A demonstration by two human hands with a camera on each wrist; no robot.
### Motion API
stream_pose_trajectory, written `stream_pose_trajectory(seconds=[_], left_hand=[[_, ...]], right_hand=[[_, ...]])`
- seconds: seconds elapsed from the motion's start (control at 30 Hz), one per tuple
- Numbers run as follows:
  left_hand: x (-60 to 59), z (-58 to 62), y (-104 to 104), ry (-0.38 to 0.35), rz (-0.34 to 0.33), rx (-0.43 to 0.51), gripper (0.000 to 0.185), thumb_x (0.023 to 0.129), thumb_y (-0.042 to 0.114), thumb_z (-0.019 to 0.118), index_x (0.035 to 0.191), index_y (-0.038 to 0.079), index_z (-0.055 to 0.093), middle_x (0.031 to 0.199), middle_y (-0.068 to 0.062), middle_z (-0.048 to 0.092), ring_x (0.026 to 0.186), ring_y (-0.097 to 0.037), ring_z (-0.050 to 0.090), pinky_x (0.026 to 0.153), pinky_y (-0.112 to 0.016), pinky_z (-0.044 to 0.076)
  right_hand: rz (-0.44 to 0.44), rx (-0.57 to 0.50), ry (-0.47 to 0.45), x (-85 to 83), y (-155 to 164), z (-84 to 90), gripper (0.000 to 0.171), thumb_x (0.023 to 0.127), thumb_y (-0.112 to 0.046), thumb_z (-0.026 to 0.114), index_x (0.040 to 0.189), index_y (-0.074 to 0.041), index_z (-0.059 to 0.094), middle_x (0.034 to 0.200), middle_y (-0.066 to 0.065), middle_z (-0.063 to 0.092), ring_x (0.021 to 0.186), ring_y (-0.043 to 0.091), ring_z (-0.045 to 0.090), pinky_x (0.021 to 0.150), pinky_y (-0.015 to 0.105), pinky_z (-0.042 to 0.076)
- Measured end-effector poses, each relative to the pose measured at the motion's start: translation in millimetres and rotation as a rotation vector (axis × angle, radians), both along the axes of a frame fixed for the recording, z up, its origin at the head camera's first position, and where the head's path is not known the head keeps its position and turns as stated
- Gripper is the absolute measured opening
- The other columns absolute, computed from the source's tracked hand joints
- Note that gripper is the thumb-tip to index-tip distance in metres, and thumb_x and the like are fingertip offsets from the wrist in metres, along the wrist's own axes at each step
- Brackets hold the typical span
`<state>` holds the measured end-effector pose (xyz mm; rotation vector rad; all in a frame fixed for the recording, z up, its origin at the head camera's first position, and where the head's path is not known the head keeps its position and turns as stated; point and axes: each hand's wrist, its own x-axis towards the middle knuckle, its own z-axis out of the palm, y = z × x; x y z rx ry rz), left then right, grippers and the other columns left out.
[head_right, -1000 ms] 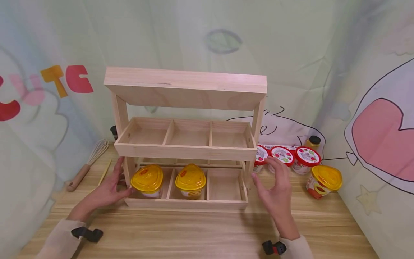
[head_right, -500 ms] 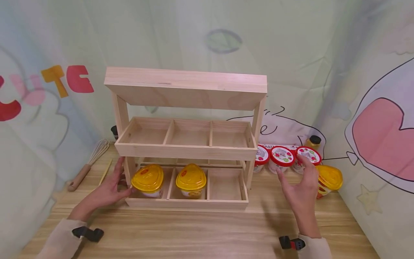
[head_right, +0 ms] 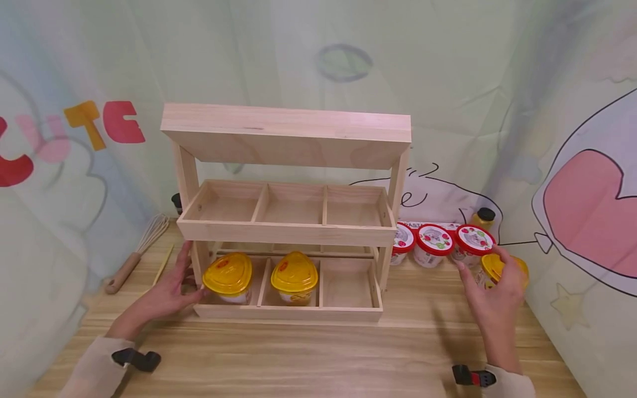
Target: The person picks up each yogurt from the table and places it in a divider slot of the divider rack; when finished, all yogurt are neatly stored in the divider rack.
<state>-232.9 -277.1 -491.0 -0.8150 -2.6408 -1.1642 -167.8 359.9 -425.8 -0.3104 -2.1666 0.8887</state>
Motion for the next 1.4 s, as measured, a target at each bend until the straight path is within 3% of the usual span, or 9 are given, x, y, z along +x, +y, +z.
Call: stream_pose_trajectory(seconds=[0.3, 0.5, 0.8, 1.03, 1.27, 1.4], left_hand=[[-1.6, -2.7, -1, -0.001, -0.007, 0.002, 0.133, 0.088, 0.009, 0.085, 0.170, 0.020, -0.019, 0.160, -0.046, 0.034, 0.117, -0.056, 0.070, 0.086, -0.058, 0.066], [-2.5, -3.7, -1, 0.000, -0.012, 0.004, 0.132, 0.088, 0.008, 0.085, 0.170, 0.020, -0.018, 0.160, -0.046, 0.032, 0.117, -0.057, 0.070, 0.086, -0.057, 0.066], [-2.1, -2.8, 0, 0.075, 0.012, -0.042, 0.132, 0.084, 0.007, 0.085, 0.170, 0.018, -0.015, 0.160, -0.044, 0.032, 0.112, -0.052, 0.072, 0.084, -0.043, 0.068], [-2.8, -3.3, -1, 0.073, 0.050, -0.058, 0.135, 0.080, 0.009, 0.083, 0.169, 0.019, -0.019, 0.163, -0.045, 0.028, 0.119, -0.054, 0.065, 0.083, -0.034, 0.064], [-5.1, -4.0, -5, 0.073, 0.029, -0.008, 0.135, 0.078, 0.005, 0.084, 0.169, 0.019, -0.015, 0.156, -0.042, 0.039, 0.116, -0.052, 0.068, 0.080, -0.028, 0.063], [-6.2, -4.6, -4, 0.082, 0.036, -0.013, 0.136, 0.077, 0.005, 0.084, 0.170, 0.018, -0.014, 0.154, -0.043, 0.041, 0.116, -0.054, 0.068, 0.082, -0.035, 0.066]], right_hand=[[-0.053, 0.037, -0.001, 1.6, 26, -6.0, 0.068, 0.092, -0.016, 0.082, 0.153, -0.005, 0.053, 0.153, 0.030, 0.055, 0.144, 0.050, 0.044, 0.126, 0.069, 0.033], [-0.078, 0.022, -0.058, 1.7, 42, -15.7, 0.062, 0.094, -0.018, 0.080, 0.150, -0.003, 0.056, 0.150, 0.031, 0.057, 0.140, 0.049, 0.045, 0.126, 0.068, 0.033], [-0.066, 0.050, -0.079, 0.3, 57, -26.9, 0.060, 0.093, -0.019, 0.080, 0.144, 0.005, 0.059, 0.146, 0.037, 0.058, 0.135, 0.052, 0.041, 0.117, 0.066, 0.028], [-0.079, 0.059, -0.170, -3.7, 62, -28.5, 0.057, 0.096, -0.020, 0.076, 0.143, 0.007, 0.057, 0.151, 0.037, 0.055, 0.142, 0.052, 0.038, 0.124, 0.068, 0.022], [-0.055, 0.094, -0.101, -5.8, 64, -36.6, 0.046, 0.093, -0.013, 0.080, 0.129, 0.011, 0.065, 0.145, 0.037, 0.060, 0.138, 0.053, 0.047, 0.128, 0.063, 0.021], [-0.052, 0.082, -0.077, -6.9, 63, -37.8, 0.043, 0.094, -0.010, 0.078, 0.129, 0.011, 0.066, 0.146, 0.036, 0.060, 0.139, 0.053, 0.047, 0.129, 0.062, 0.021]])
